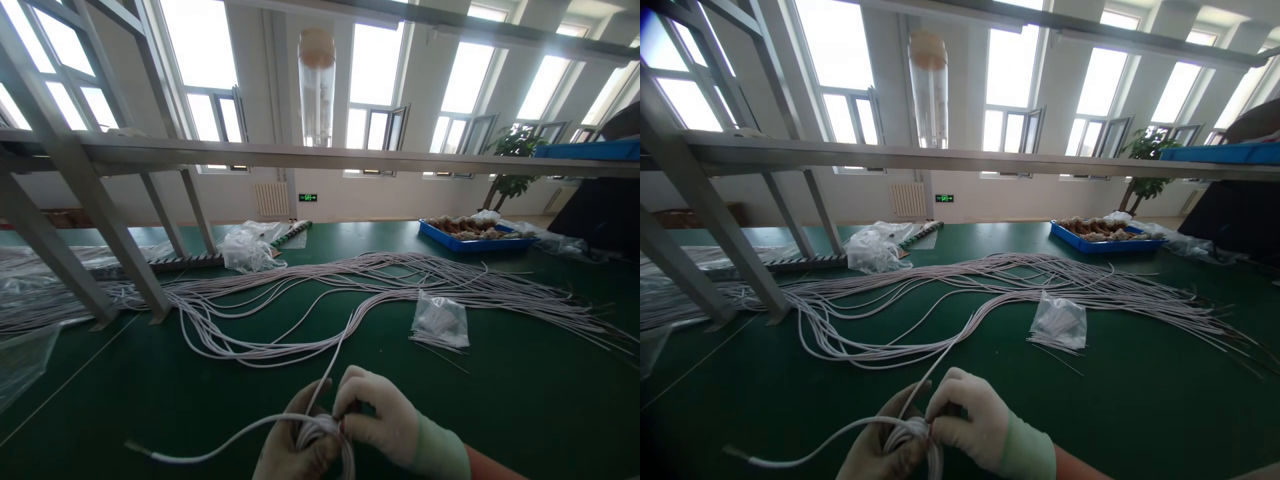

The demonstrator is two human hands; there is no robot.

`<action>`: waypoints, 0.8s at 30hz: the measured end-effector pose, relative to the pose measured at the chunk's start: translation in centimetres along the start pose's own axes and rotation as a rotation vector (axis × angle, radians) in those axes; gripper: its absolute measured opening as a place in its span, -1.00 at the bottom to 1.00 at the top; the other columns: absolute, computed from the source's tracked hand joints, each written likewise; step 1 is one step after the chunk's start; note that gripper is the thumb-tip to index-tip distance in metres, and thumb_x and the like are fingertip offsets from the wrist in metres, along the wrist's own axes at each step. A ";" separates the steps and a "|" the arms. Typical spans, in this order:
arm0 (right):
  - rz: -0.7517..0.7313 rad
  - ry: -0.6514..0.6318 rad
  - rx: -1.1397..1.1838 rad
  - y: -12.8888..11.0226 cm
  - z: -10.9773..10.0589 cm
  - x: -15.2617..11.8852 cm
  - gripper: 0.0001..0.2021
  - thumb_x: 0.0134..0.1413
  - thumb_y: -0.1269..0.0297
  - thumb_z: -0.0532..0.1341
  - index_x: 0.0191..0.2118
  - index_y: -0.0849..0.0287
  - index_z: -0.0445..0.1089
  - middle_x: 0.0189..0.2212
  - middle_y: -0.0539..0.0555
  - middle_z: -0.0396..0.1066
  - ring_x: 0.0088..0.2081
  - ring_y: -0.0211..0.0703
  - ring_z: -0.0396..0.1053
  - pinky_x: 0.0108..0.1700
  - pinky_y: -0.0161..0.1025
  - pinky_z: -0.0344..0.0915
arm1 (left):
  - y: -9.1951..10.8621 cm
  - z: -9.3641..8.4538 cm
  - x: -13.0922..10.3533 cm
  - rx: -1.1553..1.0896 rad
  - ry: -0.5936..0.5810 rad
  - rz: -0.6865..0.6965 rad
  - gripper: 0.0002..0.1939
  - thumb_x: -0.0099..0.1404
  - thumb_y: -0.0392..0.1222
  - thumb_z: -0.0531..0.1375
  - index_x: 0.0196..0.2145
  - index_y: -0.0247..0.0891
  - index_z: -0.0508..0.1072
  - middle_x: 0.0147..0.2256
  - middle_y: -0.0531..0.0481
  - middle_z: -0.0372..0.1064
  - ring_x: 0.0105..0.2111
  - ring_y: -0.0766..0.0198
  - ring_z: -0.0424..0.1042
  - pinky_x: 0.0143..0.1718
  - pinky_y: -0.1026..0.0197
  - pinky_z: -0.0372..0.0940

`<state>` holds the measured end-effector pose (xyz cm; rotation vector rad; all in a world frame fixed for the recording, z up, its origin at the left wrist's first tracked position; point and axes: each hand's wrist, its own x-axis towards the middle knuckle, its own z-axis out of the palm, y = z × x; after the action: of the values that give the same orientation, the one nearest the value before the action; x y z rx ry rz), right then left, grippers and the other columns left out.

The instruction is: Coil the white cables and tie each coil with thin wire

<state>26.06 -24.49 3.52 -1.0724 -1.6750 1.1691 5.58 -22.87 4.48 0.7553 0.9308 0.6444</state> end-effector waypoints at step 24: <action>0.009 0.234 -0.259 2.3 4.2 -2.5 -0.70 0.24 0.15 0.26 0.03 0.12 0.39 -0.09 0.19 0.34 -0.18 0.05 0.38 -0.20 -0.07 0.41 | -2.4 0.3 0.6 0.219 0.145 0.187 -0.09 0.06 0.41 0.33 0.23 -0.18 0.37 0.17 -0.25 0.40 0.13 -0.22 0.42 0.11 -0.06 0.41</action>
<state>23.39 -27.50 -0.09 -1.3221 -1.6653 0.8099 6.55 -23.86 2.41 1.0096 1.0835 0.7773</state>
